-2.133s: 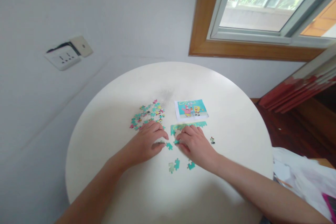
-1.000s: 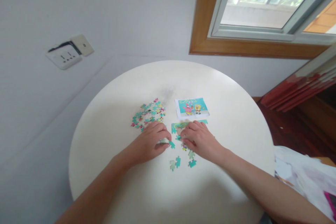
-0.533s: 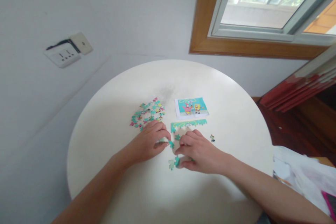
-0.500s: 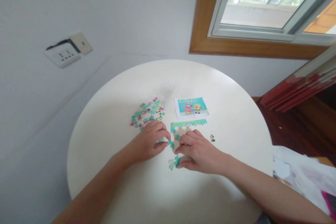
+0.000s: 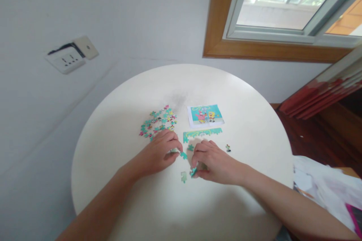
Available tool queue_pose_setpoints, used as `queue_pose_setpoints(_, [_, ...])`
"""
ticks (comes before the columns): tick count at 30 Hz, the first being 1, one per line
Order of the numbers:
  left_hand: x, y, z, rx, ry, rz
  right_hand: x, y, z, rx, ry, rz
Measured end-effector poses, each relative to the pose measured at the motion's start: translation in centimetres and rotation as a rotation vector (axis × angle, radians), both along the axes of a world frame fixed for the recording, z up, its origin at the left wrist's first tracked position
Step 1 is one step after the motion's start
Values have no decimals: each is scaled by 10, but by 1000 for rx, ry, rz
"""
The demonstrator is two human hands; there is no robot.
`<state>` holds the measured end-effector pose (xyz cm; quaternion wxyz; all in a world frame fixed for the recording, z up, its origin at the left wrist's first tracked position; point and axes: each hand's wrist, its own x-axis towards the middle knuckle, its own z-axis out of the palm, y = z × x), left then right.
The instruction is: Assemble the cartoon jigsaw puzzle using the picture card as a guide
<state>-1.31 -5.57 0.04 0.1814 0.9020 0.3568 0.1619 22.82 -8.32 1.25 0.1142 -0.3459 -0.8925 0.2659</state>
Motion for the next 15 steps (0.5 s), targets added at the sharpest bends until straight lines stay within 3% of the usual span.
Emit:
queue_pose_setpoints(6, [1, 0, 1, -6, 7, -3, -3, 3, -11, -5, 133, 10])
queue_pose_setpoints(15, [9, -5, 4, -32, -79, -18, -4, 11, -14, -78, 425, -336])
